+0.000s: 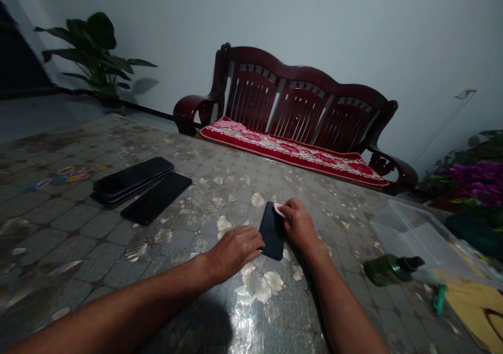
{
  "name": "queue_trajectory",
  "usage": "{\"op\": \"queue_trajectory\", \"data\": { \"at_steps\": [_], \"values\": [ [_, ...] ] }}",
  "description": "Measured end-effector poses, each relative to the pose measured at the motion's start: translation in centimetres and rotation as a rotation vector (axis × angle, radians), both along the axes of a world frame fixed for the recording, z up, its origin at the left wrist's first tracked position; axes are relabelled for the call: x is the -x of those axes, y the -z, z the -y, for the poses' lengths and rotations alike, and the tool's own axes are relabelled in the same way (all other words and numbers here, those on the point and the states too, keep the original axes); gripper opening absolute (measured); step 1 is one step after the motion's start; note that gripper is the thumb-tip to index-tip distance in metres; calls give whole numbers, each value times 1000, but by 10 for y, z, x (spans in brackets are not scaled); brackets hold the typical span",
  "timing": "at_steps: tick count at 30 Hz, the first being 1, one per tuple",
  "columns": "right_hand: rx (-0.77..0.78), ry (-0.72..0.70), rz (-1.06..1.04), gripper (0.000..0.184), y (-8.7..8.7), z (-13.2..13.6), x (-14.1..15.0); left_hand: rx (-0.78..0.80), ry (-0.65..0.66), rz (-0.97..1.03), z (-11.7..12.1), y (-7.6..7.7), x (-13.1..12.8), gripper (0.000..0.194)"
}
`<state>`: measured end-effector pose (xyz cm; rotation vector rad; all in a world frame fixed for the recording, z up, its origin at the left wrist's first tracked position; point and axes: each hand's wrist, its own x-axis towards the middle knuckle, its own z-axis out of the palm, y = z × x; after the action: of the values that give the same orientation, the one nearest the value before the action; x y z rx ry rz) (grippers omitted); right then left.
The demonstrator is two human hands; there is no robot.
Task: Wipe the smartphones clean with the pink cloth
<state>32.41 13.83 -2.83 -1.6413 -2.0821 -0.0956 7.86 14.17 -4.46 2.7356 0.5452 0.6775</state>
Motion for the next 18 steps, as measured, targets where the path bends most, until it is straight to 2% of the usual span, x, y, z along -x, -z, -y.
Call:
{"op": "queue_trajectory", "data": {
  "at_steps": [3, 5, 12, 18],
  "values": [
    [26, -100, -35, 27, -2, 5, 4, -9, -2, -2, 0, 0, 0, 6],
    [17, -110, -50, 26, -1, 6, 4, -17, -2, -4, 0, 0, 0, 5],
    [-34, 71, -34, 29, 4, -8, -3, -35, -5, -10, 0, -2, 0, 4],
    [23, -93, 8, 26, -3, -3, 8, -52, -6, -16, -1, 1, -1, 4]
  ]
}}
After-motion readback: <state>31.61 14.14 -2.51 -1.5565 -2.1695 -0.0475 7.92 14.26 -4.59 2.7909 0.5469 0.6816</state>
